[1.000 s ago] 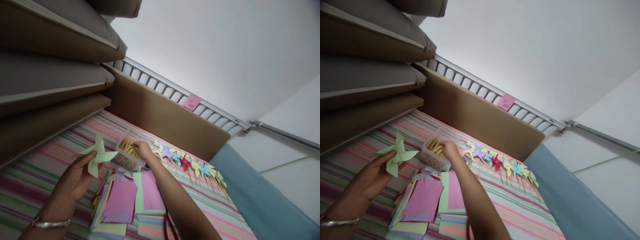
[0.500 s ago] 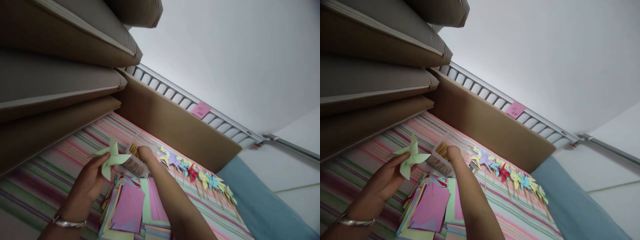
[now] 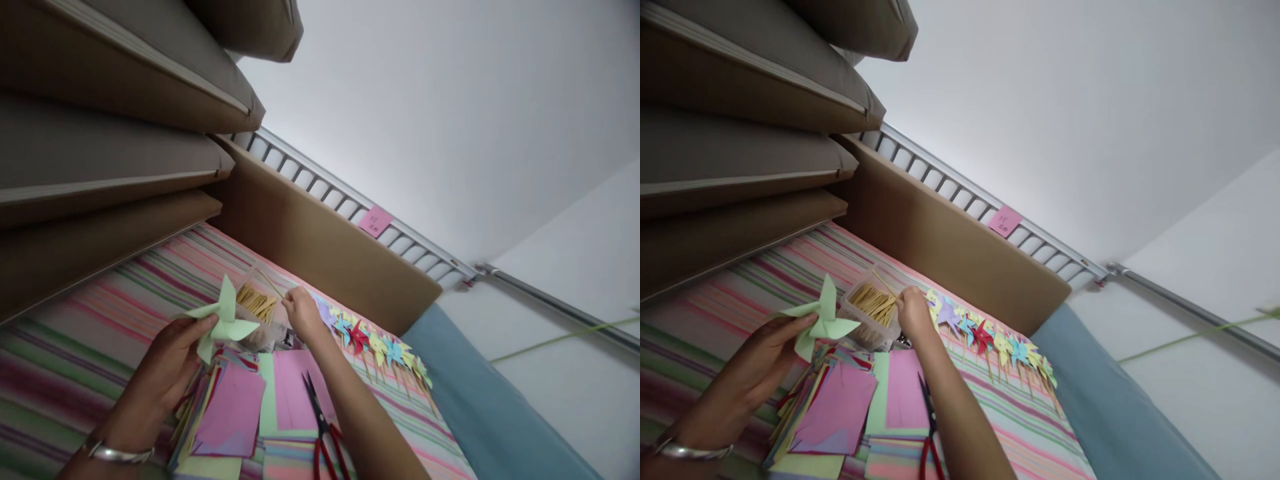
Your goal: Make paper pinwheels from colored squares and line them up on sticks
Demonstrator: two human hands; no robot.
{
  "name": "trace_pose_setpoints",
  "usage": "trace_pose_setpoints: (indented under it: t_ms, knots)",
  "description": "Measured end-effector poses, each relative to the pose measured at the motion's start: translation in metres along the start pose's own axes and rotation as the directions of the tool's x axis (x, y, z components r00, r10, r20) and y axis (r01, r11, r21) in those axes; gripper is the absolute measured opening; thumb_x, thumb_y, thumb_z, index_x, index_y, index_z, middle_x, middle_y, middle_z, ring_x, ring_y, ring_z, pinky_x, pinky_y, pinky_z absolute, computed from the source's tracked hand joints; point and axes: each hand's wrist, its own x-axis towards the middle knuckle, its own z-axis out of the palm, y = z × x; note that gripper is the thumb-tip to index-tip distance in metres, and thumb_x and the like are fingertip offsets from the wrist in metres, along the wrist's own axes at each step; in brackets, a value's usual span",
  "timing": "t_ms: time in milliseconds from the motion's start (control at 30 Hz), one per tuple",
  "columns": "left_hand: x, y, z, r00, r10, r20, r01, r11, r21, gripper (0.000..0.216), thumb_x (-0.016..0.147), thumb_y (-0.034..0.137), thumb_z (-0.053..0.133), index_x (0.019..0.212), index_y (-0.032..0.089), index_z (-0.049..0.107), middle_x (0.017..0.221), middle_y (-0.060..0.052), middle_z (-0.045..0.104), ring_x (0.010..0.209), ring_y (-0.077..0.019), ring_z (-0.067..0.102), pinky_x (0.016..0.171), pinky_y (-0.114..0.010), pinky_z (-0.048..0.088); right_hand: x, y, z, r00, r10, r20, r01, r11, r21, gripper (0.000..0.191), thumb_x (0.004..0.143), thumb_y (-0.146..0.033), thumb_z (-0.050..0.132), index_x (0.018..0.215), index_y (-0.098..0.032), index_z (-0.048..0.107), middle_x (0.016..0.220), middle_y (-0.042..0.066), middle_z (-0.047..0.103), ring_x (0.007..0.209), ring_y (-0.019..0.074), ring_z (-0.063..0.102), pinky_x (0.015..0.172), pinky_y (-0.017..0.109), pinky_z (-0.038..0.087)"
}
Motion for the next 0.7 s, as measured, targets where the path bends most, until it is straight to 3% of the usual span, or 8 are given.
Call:
trace_pose_setpoints:
  t_ms: [133,167,200,267,333,433,600,700]
  knots:
    - [-0.005,-0.018,0.013,0.995,-0.017,0.096,-0.008,0.967,0.254,0.015,0.062,0.020,0.075,0.077,0.016,0.074,0.069,-0.003,0.071,0.067,-0.0161,0.061,0.066,-0.024,0.047,-0.084,0.003,0.015,0.997,0.077,0.014,-0.077,0.944,0.319,0.024,0.091,-0.019,0.032,0.104,-0.015,0.052,0.082,0.006,0.067,0.067,0.0142,0.065,0.065,0.027,0.051]
    - [-0.006,-0.022,0.015,0.992,-0.013,0.129,-0.030,0.947,0.321,0.014,0.062,0.020,0.075,0.076,0.017,0.074,0.070,-0.003,0.071,0.069,-0.0163,0.061,0.067,-0.024,0.046,-0.103,0.007,0.023,0.990,0.141,0.010,-0.118,0.779,0.616,0.028,0.090,-0.022,0.035,0.113,-0.015,0.048,0.090,0.008,0.067,0.066,0.0149,0.065,0.063,0.028,0.051]
    - [-0.008,-0.027,0.018,0.987,-0.011,0.158,-0.050,0.924,0.379,0.012,0.062,0.021,0.075,0.074,0.017,0.073,0.071,-0.003,0.070,0.069,-0.0163,0.060,0.066,-0.023,0.044,-0.120,0.011,0.032,0.981,0.190,0.033,-0.139,0.576,0.805,0.034,0.086,-0.024,0.041,0.119,-0.017,0.044,0.091,0.008,0.066,0.066,0.0157,0.066,0.061,0.029,0.051]
    - [-0.010,-0.035,0.021,0.977,-0.042,0.210,-0.065,0.878,0.475,0.010,0.062,0.023,0.075,0.069,0.017,0.072,0.068,-0.002,0.068,0.068,-0.0159,0.057,0.064,-0.023,0.042,-0.144,0.021,0.050,0.958,0.269,0.096,-0.172,0.276,0.946,0.044,0.078,-0.025,0.055,0.120,-0.019,0.045,0.089,0.007,0.066,0.063,0.0162,0.064,0.055,0.027,0.047]
    - [-0.011,-0.044,0.024,0.966,-0.100,0.238,-0.047,0.838,0.544,0.013,0.062,0.027,0.075,0.066,0.017,0.070,0.064,-0.002,0.066,0.065,-0.0158,0.056,0.062,-0.024,0.040,-0.158,0.029,0.063,0.937,0.319,0.140,-0.200,0.165,0.966,0.045,0.071,-0.024,0.062,0.114,-0.018,0.051,0.083,0.005,0.066,0.057,0.0147,0.061,0.049,0.023,0.041]
    - [-0.010,-0.057,0.029,0.946,-0.188,0.266,-0.025,0.772,0.635,0.015,0.061,0.030,0.074,0.064,0.017,0.068,0.065,-0.002,0.065,0.065,-0.0170,0.055,0.063,-0.026,0.040,-0.167,0.036,0.067,0.913,0.388,0.125,-0.219,0.208,0.953,0.035,0.074,-0.028,0.060,0.107,-0.017,0.057,0.078,0.004,0.065,0.053,0.0117,0.054,0.049,0.022,0.037]
    - [-0.008,-0.078,0.044,0.900,-0.262,0.348,-0.080,0.686,0.723,0.011,0.065,0.029,0.070,0.064,0.018,0.070,0.065,-0.003,0.064,0.066,-0.0176,0.055,0.063,-0.027,0.040,-0.177,0.036,0.051,0.897,0.442,0.025,-0.260,0.479,0.838,0.032,0.088,-0.040,0.047,0.096,-0.016,0.066,0.070,0.001,0.061,0.057,0.0119,0.047,0.056,0.023,0.038]
    - [-0.007,-0.089,0.054,0.879,-0.296,0.373,-0.088,0.669,0.738,0.008,0.065,0.026,0.069,0.066,0.019,0.071,0.066,-0.004,0.066,0.065,-0.0184,0.056,0.061,-0.027,0.041,-0.182,0.044,0.043,0.913,0.408,-0.019,-0.236,0.565,0.791,0.036,0.090,-0.043,0.043,0.102,-0.018,0.067,0.067,0.001,0.060,0.057,0.0134,0.049,0.053,0.023,0.038]
